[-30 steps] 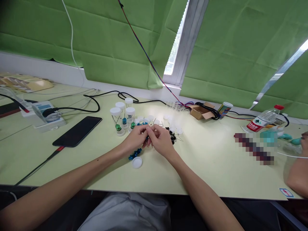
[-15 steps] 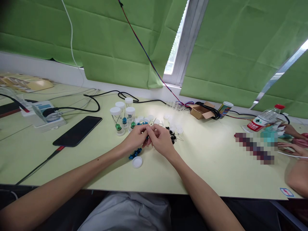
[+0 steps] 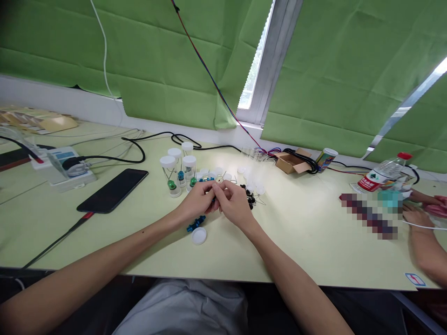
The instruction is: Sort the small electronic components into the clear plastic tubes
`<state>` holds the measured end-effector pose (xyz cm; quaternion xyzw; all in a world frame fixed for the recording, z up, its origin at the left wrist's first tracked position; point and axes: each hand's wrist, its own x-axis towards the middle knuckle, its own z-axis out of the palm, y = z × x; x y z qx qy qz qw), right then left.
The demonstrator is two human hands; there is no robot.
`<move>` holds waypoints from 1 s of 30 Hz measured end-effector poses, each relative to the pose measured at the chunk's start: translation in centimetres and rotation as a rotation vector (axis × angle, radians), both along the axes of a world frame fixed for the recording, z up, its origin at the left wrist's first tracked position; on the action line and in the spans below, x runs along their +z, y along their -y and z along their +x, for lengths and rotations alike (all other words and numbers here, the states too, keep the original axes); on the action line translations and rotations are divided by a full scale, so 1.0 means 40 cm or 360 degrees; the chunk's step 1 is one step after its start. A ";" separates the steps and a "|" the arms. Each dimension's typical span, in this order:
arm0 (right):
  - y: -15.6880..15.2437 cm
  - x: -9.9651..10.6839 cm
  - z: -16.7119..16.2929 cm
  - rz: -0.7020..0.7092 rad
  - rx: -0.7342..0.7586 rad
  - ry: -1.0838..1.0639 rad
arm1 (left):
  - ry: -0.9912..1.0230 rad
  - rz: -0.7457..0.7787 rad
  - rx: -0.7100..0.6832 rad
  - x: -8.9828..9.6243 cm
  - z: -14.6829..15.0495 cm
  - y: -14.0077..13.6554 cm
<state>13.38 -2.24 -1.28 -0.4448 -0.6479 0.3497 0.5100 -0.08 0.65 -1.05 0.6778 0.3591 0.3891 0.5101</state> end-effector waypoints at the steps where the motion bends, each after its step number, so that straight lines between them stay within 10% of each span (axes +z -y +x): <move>1: -0.001 0.000 0.000 0.0000 0.0002 -0.0004 | 0.0005 0.0016 0.0005 0.000 0.001 0.000; 30: -0.018 -0.005 0.006 -0.0007 -0.0068 -0.0301 | 0.0468 -0.0448 0.0231 0.002 0.009 -0.013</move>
